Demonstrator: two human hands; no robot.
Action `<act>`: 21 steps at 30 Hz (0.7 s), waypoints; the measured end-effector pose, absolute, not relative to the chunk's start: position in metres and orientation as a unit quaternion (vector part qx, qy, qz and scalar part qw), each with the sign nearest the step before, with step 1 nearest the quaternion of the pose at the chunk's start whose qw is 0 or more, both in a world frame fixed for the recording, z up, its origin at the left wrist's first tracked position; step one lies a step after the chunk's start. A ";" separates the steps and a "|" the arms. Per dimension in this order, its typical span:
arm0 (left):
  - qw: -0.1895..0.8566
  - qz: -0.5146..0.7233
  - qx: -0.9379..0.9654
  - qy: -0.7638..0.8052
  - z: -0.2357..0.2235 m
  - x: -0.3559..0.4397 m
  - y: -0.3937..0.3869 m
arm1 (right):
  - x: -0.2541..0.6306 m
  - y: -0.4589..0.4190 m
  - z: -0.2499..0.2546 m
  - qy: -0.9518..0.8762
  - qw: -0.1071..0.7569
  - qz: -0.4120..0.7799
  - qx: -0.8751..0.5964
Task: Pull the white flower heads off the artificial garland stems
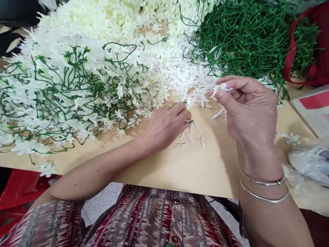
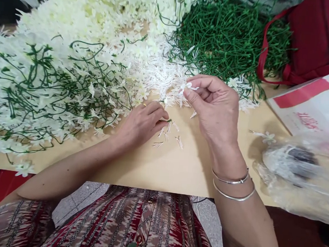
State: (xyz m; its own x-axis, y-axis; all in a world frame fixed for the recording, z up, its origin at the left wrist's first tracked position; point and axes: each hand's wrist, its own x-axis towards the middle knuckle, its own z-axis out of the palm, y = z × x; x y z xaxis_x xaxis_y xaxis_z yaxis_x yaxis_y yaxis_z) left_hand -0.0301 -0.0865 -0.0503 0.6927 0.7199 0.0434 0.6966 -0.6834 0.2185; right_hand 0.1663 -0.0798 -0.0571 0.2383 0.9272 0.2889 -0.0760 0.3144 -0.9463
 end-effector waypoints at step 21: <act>0.001 0.092 0.915 0.393 -0.065 -0.032 -0.078 | 0.164 -0.081 -0.063 -0.490 0.560 0.463 -0.481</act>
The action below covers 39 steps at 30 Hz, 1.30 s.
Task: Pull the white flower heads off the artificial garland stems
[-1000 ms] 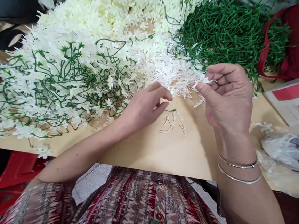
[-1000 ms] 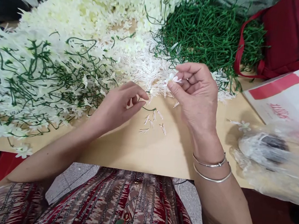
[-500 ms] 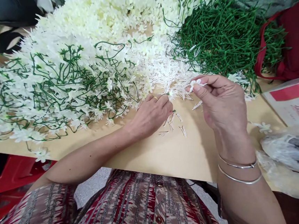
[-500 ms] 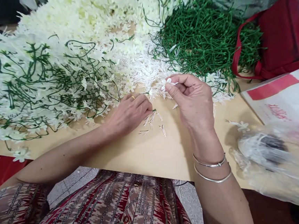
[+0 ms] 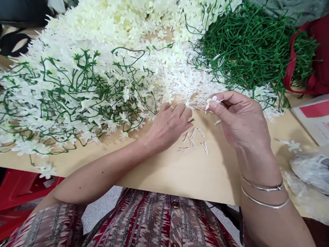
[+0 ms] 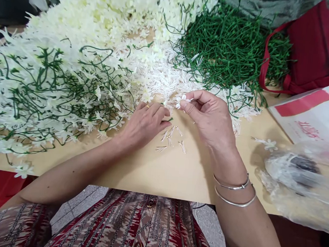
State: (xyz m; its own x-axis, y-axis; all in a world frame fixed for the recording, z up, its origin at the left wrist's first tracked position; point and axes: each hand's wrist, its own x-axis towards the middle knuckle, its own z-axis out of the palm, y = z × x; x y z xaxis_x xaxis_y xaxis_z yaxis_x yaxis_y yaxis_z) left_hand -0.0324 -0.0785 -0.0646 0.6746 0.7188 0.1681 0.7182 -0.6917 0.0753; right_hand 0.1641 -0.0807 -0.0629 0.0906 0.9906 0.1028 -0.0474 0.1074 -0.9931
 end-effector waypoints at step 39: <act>0.166 0.413 0.815 0.370 -0.057 -0.053 -0.070 | 0.157 -0.092 -0.043 -0.453 0.521 0.585 -0.426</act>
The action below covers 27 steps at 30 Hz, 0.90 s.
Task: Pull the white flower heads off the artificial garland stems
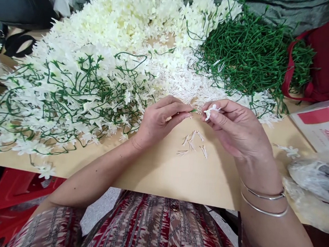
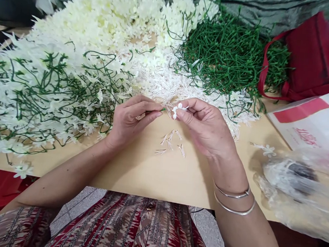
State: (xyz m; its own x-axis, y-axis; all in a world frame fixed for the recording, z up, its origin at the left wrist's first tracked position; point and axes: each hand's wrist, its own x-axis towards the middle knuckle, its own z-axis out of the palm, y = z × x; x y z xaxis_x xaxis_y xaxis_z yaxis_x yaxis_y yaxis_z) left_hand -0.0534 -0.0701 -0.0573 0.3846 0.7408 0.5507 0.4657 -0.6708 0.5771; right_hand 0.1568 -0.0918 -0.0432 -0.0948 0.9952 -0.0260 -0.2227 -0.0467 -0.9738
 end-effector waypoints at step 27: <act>0.184 0.420 0.837 0.299 -0.062 -0.056 -0.067 | 0.154 -0.093 -0.041 -0.448 0.454 0.613 -0.466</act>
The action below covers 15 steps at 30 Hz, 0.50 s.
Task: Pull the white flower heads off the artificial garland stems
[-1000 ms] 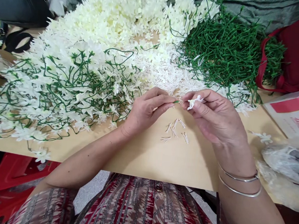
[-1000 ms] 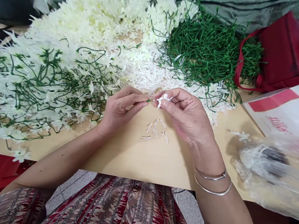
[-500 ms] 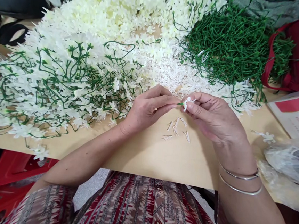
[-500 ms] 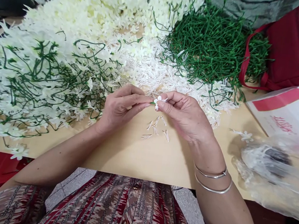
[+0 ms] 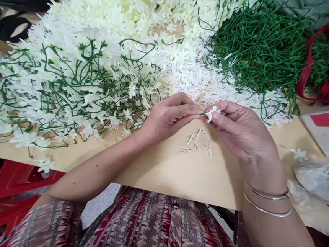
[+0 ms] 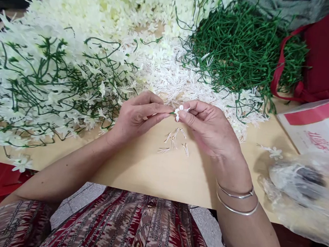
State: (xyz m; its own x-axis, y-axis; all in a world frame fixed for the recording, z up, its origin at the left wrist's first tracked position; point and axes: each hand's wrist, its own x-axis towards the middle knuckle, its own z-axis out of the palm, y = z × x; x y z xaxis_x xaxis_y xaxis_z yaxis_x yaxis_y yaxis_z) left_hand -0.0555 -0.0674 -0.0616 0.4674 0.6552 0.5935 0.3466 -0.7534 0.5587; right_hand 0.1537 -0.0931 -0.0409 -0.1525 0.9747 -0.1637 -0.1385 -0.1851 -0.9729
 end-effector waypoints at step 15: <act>0.189 0.436 0.833 0.284 -0.075 -0.049 -0.067 | 0.152 -0.093 -0.050 -0.441 0.435 0.606 -0.499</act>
